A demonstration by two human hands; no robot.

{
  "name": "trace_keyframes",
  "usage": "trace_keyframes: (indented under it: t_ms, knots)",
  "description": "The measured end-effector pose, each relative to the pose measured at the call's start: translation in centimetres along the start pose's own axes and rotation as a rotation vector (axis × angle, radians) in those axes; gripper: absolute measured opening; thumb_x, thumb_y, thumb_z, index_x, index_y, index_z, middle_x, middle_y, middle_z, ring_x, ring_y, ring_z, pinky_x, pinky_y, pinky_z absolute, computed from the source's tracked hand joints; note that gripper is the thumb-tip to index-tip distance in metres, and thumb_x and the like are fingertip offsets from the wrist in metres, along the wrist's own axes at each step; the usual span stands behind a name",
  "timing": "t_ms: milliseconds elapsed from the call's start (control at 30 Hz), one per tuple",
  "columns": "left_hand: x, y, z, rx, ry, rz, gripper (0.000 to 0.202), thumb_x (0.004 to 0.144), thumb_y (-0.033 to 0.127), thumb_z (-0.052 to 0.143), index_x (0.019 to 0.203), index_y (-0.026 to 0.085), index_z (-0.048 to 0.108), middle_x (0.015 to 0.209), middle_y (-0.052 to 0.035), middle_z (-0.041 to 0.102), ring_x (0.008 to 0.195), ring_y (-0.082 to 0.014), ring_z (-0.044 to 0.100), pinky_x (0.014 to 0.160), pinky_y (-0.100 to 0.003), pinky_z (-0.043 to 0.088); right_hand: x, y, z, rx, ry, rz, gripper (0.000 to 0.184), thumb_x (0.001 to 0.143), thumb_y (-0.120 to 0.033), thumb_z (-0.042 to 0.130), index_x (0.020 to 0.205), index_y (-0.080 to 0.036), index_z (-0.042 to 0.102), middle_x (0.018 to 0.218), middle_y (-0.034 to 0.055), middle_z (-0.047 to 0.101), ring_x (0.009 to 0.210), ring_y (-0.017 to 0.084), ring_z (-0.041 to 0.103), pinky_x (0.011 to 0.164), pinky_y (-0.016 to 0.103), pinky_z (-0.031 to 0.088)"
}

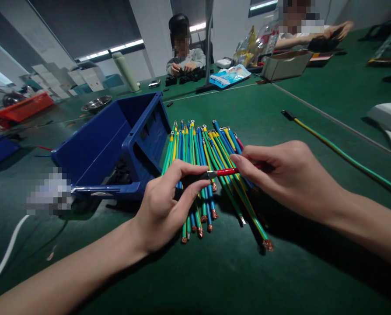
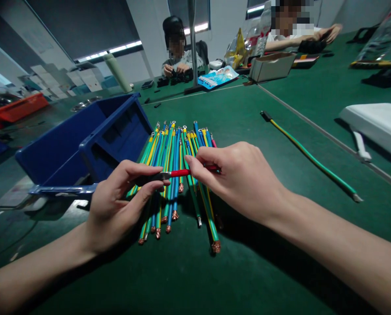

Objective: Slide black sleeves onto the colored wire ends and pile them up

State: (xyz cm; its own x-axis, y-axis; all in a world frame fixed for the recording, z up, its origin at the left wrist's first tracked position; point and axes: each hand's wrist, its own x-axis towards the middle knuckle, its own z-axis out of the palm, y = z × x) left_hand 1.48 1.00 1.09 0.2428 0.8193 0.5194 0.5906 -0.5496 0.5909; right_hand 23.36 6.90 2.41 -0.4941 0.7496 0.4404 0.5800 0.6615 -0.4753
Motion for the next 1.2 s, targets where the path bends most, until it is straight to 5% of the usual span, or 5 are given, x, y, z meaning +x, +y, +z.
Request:
trace_keyframes:
  t_ms: [367,500,667,833,1200]
  knots:
    - [0.1,0.08,-0.22,0.013,-0.159,0.144,0.02,0.094,0.015,0.062,0.114,0.016,0.059,0.103,-0.0022,0.072,0.093,-0.0126,0.07,0.082,-0.018,0.053,0.03,0.01,0.75,-0.071,-0.027,-0.076,0.046,0.093,-0.036,0.044,0.05,-0.02,0.042,0.047,-0.0051,0.023,0.042,0.008,0.022,0.046,0.028,0.015]
    - [0.01,0.12,-0.08,0.016,-0.19,0.192,0.02,0.093,0.013,0.064,0.113,0.014,0.058,0.103,-0.0023,0.071,0.093,-0.0106,0.069,0.086,-0.016,0.051,-0.27,-0.2,0.86,-0.091,-0.016,-0.159,0.044,0.094,-0.036,0.048,0.054,-0.019,0.051,0.044,-0.0056,0.035,0.04,0.007,0.029,0.045,0.027,0.017]
    - [0.25,0.08,0.07,-0.059,-0.106,0.064,0.038,0.09,0.02,0.07,0.124,0.016,0.052,0.113,-0.0023,0.068,0.107,-0.0121,0.066,0.094,-0.016,0.049,-0.48,-0.08,0.58,-0.121,0.068,-0.189,0.026,0.094,-0.036,0.055,0.077,-0.02,0.065,0.062,-0.0018,0.061,0.048,0.009,0.046,0.049,0.025,0.028]
    - [0.73,0.04,-0.19,-0.005,-0.067,-0.01,0.018,0.094,0.025,0.064,0.109,0.013,0.066,0.1,-0.0027,0.074,0.092,-0.0134,0.071,0.086,-0.02,0.052,-0.07,0.44,0.07,-0.164,0.108,-0.196,0.029,0.095,-0.041,0.052,0.082,-0.018,0.064,0.069,0.0026,0.063,0.058,0.013,0.052,0.053,0.027,0.035]
    - [0.55,0.4,-0.11,-0.032,0.042,-0.026,0.024,0.093,0.017,0.065,0.114,0.008,0.07,0.105,-0.0068,0.077,0.092,-0.0143,0.074,0.088,-0.02,0.054,-0.22,0.4,0.14,-0.177,0.184,-0.195,0.022,0.093,-0.036,0.056,0.086,-0.018,0.066,0.07,0.0046,0.063,0.061,0.017,0.055,0.054,0.031,0.037]
